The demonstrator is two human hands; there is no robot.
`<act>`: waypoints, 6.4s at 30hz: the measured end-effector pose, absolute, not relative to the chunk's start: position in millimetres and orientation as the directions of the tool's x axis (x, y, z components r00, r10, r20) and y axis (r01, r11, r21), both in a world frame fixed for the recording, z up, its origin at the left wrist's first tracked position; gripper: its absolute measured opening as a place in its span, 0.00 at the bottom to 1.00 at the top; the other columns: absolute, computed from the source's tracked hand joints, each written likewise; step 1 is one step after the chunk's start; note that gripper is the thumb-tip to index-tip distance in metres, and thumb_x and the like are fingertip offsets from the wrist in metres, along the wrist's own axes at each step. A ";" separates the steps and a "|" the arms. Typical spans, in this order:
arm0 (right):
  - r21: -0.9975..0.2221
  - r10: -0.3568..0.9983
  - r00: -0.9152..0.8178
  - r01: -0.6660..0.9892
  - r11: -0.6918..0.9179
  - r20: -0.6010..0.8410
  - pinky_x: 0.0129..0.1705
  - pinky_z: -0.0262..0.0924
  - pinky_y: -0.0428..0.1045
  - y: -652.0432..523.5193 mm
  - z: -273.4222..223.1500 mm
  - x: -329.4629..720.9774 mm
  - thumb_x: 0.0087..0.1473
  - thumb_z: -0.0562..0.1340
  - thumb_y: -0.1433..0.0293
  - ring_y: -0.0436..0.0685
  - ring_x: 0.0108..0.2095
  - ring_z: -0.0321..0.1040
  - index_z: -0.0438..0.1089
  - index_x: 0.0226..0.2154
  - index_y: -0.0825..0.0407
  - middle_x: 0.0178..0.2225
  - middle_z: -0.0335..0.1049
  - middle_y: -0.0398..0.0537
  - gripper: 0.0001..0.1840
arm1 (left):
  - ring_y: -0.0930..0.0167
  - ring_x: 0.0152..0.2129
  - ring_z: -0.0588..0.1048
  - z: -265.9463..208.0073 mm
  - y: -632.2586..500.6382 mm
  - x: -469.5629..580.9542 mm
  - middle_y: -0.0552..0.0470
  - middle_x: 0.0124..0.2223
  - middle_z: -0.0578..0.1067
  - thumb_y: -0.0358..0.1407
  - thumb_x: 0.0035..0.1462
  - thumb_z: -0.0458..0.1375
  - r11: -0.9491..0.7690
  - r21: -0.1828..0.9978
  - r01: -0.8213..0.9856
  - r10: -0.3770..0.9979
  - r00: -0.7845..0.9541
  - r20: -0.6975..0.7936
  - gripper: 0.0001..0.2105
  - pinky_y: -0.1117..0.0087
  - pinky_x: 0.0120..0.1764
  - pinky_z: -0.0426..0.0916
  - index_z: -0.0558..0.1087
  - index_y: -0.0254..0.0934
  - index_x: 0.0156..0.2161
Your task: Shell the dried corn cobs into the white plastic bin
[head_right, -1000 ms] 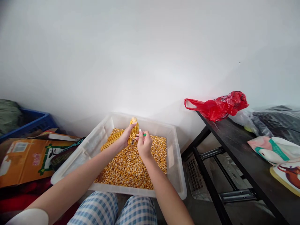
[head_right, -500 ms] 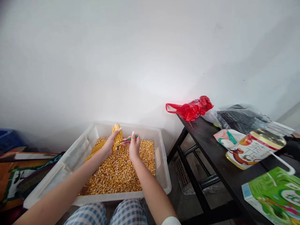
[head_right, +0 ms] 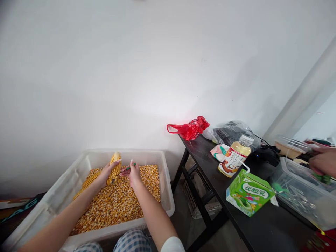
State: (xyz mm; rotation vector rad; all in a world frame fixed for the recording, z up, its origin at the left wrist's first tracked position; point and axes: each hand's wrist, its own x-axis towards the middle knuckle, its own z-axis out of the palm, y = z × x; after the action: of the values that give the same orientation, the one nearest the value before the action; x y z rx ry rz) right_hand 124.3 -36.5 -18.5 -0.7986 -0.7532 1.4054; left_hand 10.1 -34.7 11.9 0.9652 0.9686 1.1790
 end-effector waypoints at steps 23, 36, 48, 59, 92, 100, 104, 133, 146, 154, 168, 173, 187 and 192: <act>-0.833 0.970 0.114 -0.498 0.241 0.213 0.26 0.65 0.46 -57.4 17.9 131.2 0.49 0.58 0.57 0.52 0.23 0.71 0.59 0.28 0.52 0.24 0.73 0.46 0.15 | 0.68 0.18 0.73 1.1 -9.3 2.8 0.48 0.23 0.74 0.48 0.47 0.56 0.331 0.705 -0.627 0.941 0.272 -0.200 0.18 0.68 0.23 0.70 0.70 0.32 0.32; -0.881 0.927 0.215 -0.305 0.362 0.306 0.27 0.66 0.47 -67.0 24.7 128.6 0.50 0.56 0.57 0.52 0.24 0.71 0.59 0.29 0.53 0.27 0.73 0.48 0.15 | 0.71 0.17 0.72 17.6 -22.5 10.1 0.48 0.22 0.73 0.47 0.48 0.55 0.285 0.737 -0.613 0.954 0.254 -0.158 0.17 0.72 0.24 0.68 0.70 0.32 0.28; -0.870 0.888 0.222 -0.208 0.446 0.402 0.29 0.66 0.47 -72.0 25.3 127.6 0.52 0.55 0.60 0.51 0.23 0.70 0.60 0.28 0.53 0.26 0.72 0.46 0.13 | 0.72 0.17 0.72 17.8 -24.1 10.7 0.50 0.23 0.73 0.47 0.45 0.58 0.193 0.788 -0.585 0.979 0.162 -0.120 0.17 0.73 0.24 0.67 0.70 0.31 0.30; -0.863 0.906 0.273 -0.307 0.401 0.323 0.29 0.66 0.48 -76.6 22.7 121.8 0.52 0.55 0.58 0.52 0.23 0.71 0.59 0.29 0.53 0.26 0.73 0.48 0.15 | 0.71 0.18 0.71 25.8 -33.8 7.9 0.49 0.23 0.73 0.48 0.44 0.59 0.050 0.889 -0.456 0.998 0.050 -0.030 0.19 0.73 0.23 0.65 0.68 0.32 0.33; -0.884 0.925 0.217 -0.292 0.366 0.311 0.28 0.67 0.48 -77.9 23.9 124.6 0.51 0.55 0.57 0.52 0.22 0.71 0.59 0.28 0.54 0.24 0.72 0.46 0.15 | 0.68 0.21 0.71 20.2 -38.7 9.5 0.49 0.26 0.73 0.48 0.44 0.59 -0.004 0.942 -0.335 0.998 0.064 0.027 0.20 0.71 0.25 0.64 0.69 0.34 0.37; -0.866 0.966 0.140 -0.430 0.256 0.216 0.23 0.64 0.44 -66.8 23.2 134.6 0.51 0.56 0.56 0.50 0.18 0.69 0.58 0.26 0.53 0.20 0.71 0.44 0.17 | 0.66 0.32 0.70 35.3 -45.0 7.2 0.50 0.34 0.72 0.46 0.45 0.59 -0.256 0.965 -0.050 0.966 0.010 0.257 0.21 0.72 0.35 0.63 0.69 0.33 0.40; -0.875 0.982 0.084 -0.447 0.189 0.169 0.21 0.64 0.44 -66.6 22.9 136.9 0.49 0.57 0.56 0.50 0.17 0.68 0.58 0.25 0.53 0.19 0.70 0.42 0.17 | 0.66 0.32 0.69 40.5 -48.2 2.9 0.50 0.35 0.72 0.47 0.46 0.57 -0.337 0.939 0.064 0.938 0.109 0.329 0.22 0.70 0.37 0.63 0.68 0.32 0.42; -0.871 0.950 0.166 -0.381 0.310 0.266 0.23 0.65 0.45 -74.2 31.2 131.1 0.49 0.56 0.55 0.51 0.20 0.70 0.59 0.27 0.53 0.23 0.72 0.45 0.17 | 0.70 0.21 0.72 26.3 -33.5 -0.7 0.50 0.27 0.73 0.49 0.47 0.56 -0.008 0.972 -0.236 0.991 0.130 0.040 0.21 0.72 0.24 0.65 0.66 0.33 0.39; -0.862 0.959 0.204 -0.428 0.270 0.198 0.24 0.65 0.45 -70.9 26.5 129.8 0.49 0.56 0.55 0.51 0.20 0.70 0.58 0.27 0.53 0.22 0.72 0.44 0.17 | 0.71 0.19 0.71 29.7 -34.3 -1.6 0.49 0.25 0.73 0.50 0.46 0.56 0.044 0.964 -0.261 0.987 0.162 -0.001 0.20 0.73 0.23 0.64 0.67 0.32 0.34; -0.875 0.959 0.146 -0.393 0.283 0.245 0.24 0.65 0.45 -74.4 26.4 124.7 0.50 0.56 0.55 0.52 0.23 0.71 0.58 0.29 0.53 0.24 0.72 0.46 0.17 | 0.71 0.20 0.70 30.0 -38.0 0.2 0.52 0.25 0.71 0.49 0.46 0.56 -0.024 0.971 -0.237 0.992 0.117 0.053 0.21 0.72 0.25 0.64 0.67 0.33 0.39; -0.927 0.975 0.105 -0.302 0.221 0.197 0.17 0.60 0.44 -72.5 13.2 122.0 0.50 0.54 0.54 0.49 0.15 0.65 0.58 0.27 0.51 0.19 0.68 0.39 0.17 | 0.69 0.27 0.69 29.1 -40.3 7.6 0.52 0.29 0.70 0.48 0.47 0.56 -0.272 0.962 0.003 0.957 0.105 0.270 0.21 0.71 0.32 0.63 0.68 0.31 0.39; -0.879 0.930 0.273 -0.340 0.334 0.247 0.20 0.62 0.44 -70.9 26.4 129.7 0.52 0.52 0.54 0.49 0.16 0.66 0.57 0.28 0.52 0.21 0.70 0.42 0.18 | 0.70 0.23 0.69 28.5 -38.0 4.8 0.52 0.27 0.70 0.50 0.47 0.55 -0.076 0.984 -0.158 0.985 0.139 0.099 0.22 0.72 0.25 0.63 0.66 0.33 0.41; -0.853 0.919 0.265 -0.361 0.376 0.293 0.24 0.64 0.46 -75.9 30.4 128.6 0.53 0.53 0.57 0.50 0.20 0.69 0.57 0.29 0.52 0.22 0.70 0.43 0.15 | 0.70 0.20 0.71 34.3 -40.8 5.5 0.51 0.26 0.72 0.51 0.45 0.56 0.038 0.966 -0.256 0.986 0.164 0.005 0.22 0.71 0.24 0.65 0.65 0.34 0.39; -0.856 0.885 0.252 -0.254 0.450 0.391 0.26 0.65 0.46 -81.0 25.5 123.3 0.52 0.54 0.58 0.50 0.22 0.69 0.60 0.28 0.52 0.26 0.71 0.45 0.14 | 0.71 0.21 0.70 30.9 -37.9 3.3 0.52 0.26 0.71 0.50 0.45 0.57 -0.026 0.979 -0.201 0.996 0.083 0.043 0.22 0.72 0.26 0.64 0.67 0.33 0.39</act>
State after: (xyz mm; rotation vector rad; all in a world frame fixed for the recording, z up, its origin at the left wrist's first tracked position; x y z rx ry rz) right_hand 123.3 -81.0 25.5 -0.7542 -1.0279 0.8834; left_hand 3.3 -37.9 30.9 1.1245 0.9812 1.2585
